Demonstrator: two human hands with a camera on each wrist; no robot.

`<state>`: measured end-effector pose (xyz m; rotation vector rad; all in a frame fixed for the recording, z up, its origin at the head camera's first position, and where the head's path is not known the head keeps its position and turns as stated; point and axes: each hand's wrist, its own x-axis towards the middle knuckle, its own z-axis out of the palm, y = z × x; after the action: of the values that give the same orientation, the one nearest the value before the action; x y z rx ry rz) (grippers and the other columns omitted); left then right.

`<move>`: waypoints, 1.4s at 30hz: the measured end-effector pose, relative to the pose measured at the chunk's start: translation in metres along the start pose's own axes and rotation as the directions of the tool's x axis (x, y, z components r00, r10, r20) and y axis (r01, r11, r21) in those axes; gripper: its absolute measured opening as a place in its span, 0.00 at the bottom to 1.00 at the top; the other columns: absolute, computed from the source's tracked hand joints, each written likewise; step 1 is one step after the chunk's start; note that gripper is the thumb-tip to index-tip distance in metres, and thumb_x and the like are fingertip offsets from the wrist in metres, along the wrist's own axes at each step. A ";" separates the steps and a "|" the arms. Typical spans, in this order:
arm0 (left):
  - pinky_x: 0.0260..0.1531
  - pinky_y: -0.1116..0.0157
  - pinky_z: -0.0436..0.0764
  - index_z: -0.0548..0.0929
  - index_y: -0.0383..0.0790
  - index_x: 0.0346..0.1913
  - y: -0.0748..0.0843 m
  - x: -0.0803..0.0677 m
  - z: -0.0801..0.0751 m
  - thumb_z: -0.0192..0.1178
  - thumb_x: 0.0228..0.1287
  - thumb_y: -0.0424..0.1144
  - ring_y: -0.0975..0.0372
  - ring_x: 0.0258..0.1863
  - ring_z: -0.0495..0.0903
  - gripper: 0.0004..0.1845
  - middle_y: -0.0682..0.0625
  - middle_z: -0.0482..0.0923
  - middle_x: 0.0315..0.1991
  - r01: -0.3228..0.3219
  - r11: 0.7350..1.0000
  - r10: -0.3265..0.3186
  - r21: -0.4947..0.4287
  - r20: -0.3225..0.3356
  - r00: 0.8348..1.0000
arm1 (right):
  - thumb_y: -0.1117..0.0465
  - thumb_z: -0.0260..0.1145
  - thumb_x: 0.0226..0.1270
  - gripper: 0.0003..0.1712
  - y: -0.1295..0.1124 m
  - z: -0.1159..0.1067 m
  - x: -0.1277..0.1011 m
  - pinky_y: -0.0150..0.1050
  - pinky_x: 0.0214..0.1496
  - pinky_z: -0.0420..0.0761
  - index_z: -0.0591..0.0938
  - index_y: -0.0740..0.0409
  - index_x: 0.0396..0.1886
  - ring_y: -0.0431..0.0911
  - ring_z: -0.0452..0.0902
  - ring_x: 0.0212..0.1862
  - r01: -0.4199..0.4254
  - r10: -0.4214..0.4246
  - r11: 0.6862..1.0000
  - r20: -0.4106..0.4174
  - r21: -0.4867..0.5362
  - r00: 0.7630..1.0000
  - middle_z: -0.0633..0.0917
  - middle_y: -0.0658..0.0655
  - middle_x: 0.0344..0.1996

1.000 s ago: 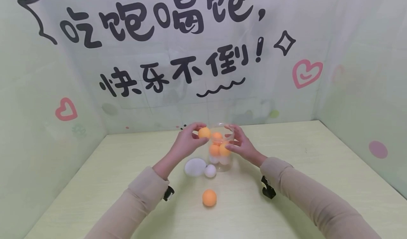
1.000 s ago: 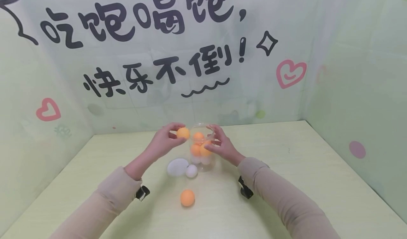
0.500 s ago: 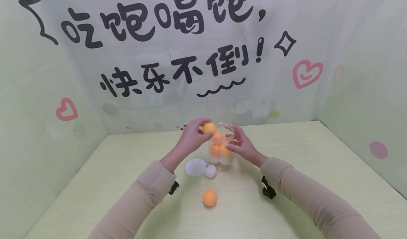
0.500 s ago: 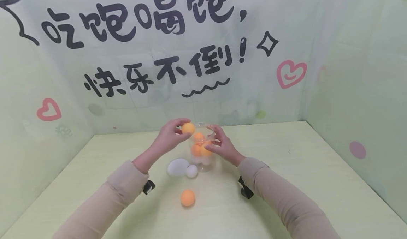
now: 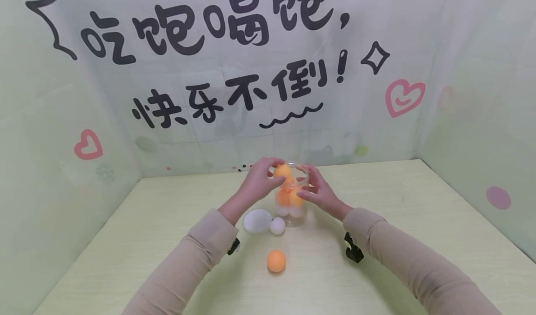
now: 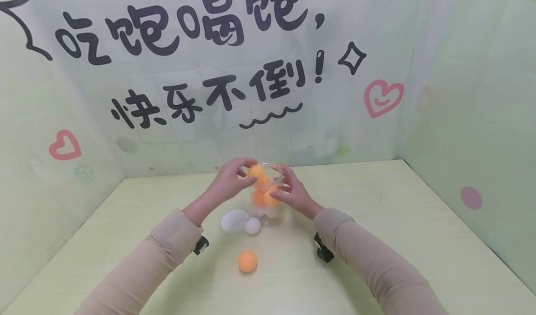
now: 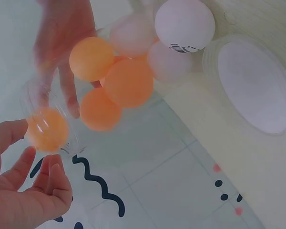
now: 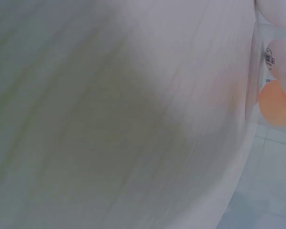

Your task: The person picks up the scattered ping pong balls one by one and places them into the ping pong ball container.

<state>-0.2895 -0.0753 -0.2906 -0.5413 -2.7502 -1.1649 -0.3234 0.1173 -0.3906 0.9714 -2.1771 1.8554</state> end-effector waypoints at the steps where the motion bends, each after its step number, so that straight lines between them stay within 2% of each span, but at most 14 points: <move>1: 0.37 0.64 0.76 0.75 0.40 0.56 0.000 0.000 0.000 0.62 0.57 0.36 0.54 0.42 0.73 0.21 0.44 0.73 0.51 0.002 1.000 -0.002 0.008 0.004 1.000 | 0.70 0.62 0.60 0.37 0.000 0.000 0.000 0.58 0.59 0.66 0.53 0.60 0.65 0.65 0.61 0.61 -0.001 0.001 1.000 0.000 0.000 1.000 0.58 0.66 0.67; 5: 0.38 0.63 0.77 0.76 0.41 0.55 -0.001 0.000 0.001 0.61 0.58 0.36 0.54 0.43 0.74 0.20 0.45 0.74 0.51 0.008 0.999 -0.008 0.031 0.014 1.000 | 0.71 0.62 0.59 0.38 0.000 0.000 0.000 0.58 0.59 0.66 0.53 0.61 0.65 0.66 0.61 0.61 -0.004 0.004 1.000 -0.004 0.005 1.000 0.58 0.67 0.67; 15: 0.41 0.61 0.77 0.75 0.42 0.56 -0.004 -0.005 0.000 0.61 0.58 0.36 0.54 0.45 0.73 0.21 0.45 0.72 0.53 0.022 1.000 -0.022 0.008 -0.002 1.000 | 0.71 0.61 0.60 0.37 0.001 0.000 0.001 0.56 0.59 0.66 0.54 0.59 0.65 0.65 0.61 0.61 -0.022 0.022 1.000 -0.003 -0.007 1.000 0.58 0.66 0.67; 25: 0.42 0.62 0.76 0.77 0.40 0.52 -0.003 -0.037 0.001 0.62 0.57 0.33 0.56 0.41 0.74 0.18 0.46 0.75 0.48 -0.092 0.996 0.092 -0.003 0.056 0.994 | 0.71 0.61 0.59 0.37 0.002 0.000 0.001 0.56 0.59 0.67 0.54 0.59 0.65 0.63 0.62 0.61 -0.017 0.017 1.000 -0.006 -0.015 1.000 0.59 0.64 0.67; 30: 0.37 0.65 0.76 0.78 0.38 0.50 -0.011 -0.054 0.005 0.61 0.56 0.32 0.59 0.36 0.74 0.16 0.45 0.76 0.46 -0.099 0.995 0.096 0.015 0.145 0.985 | 0.74 0.61 0.59 0.37 0.003 0.000 0.001 0.56 0.59 0.67 0.54 0.61 0.64 0.66 0.61 0.61 -0.003 0.003 1.000 -0.008 -0.006 1.000 0.59 0.66 0.67; 32: 0.36 0.64 0.76 0.78 0.38 0.50 -0.015 -0.060 0.008 0.61 0.57 0.32 0.59 0.36 0.74 0.16 0.44 0.76 0.46 -0.103 0.994 0.096 0.024 0.211 0.973 | 0.74 0.61 0.58 0.37 0.002 0.000 0.001 0.57 0.59 0.67 0.54 0.61 0.64 0.66 0.61 0.61 -0.001 0.001 1.000 -0.011 -0.001 1.000 0.59 0.66 0.67; 34: 0.37 0.64 0.76 0.78 0.38 0.49 -0.020 -0.066 0.012 0.61 0.57 0.33 0.58 0.37 0.74 0.16 0.45 0.76 0.45 -0.115 0.992 0.096 0.050 0.291 0.952 | 0.74 0.61 0.58 0.38 0.001 0.000 0.001 0.57 0.59 0.66 0.54 0.61 0.65 0.67 0.61 0.61 -0.001 0.001 1.000 -0.013 0.000 1.000 0.59 0.66 0.67; 38: 0.40 0.65 0.76 0.79 0.40 0.48 -0.029 -0.076 0.018 0.63 0.55 0.36 0.56 0.41 0.76 0.16 0.47 0.77 0.45 -0.175 0.978 0.106 0.115 0.452 0.886 | 0.72 0.61 0.58 0.37 0.001 0.000 0.001 0.57 0.59 0.67 0.54 0.61 0.65 0.66 0.61 0.61 -0.009 0.009 1.000 -0.011 -0.002 1.000 0.59 0.65 0.67; 42: 0.40 0.68 0.75 0.81 0.41 0.44 -0.033 -0.084 0.024 0.65 0.53 0.35 0.60 0.38 0.76 0.14 0.51 0.78 0.42 -0.242 0.960 0.124 0.142 0.560 0.819 | 0.71 0.62 0.59 0.37 0.001 0.000 0.000 0.56 0.59 0.66 0.55 0.60 0.65 0.67 0.60 0.61 -0.014 0.014 1.000 -0.007 -0.011 1.000 0.59 0.65 0.67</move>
<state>-0.2227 -0.1029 -0.3492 -1.2549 -3.1224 -0.7441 -0.3244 0.1175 -0.3911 0.9480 -2.1934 1.8483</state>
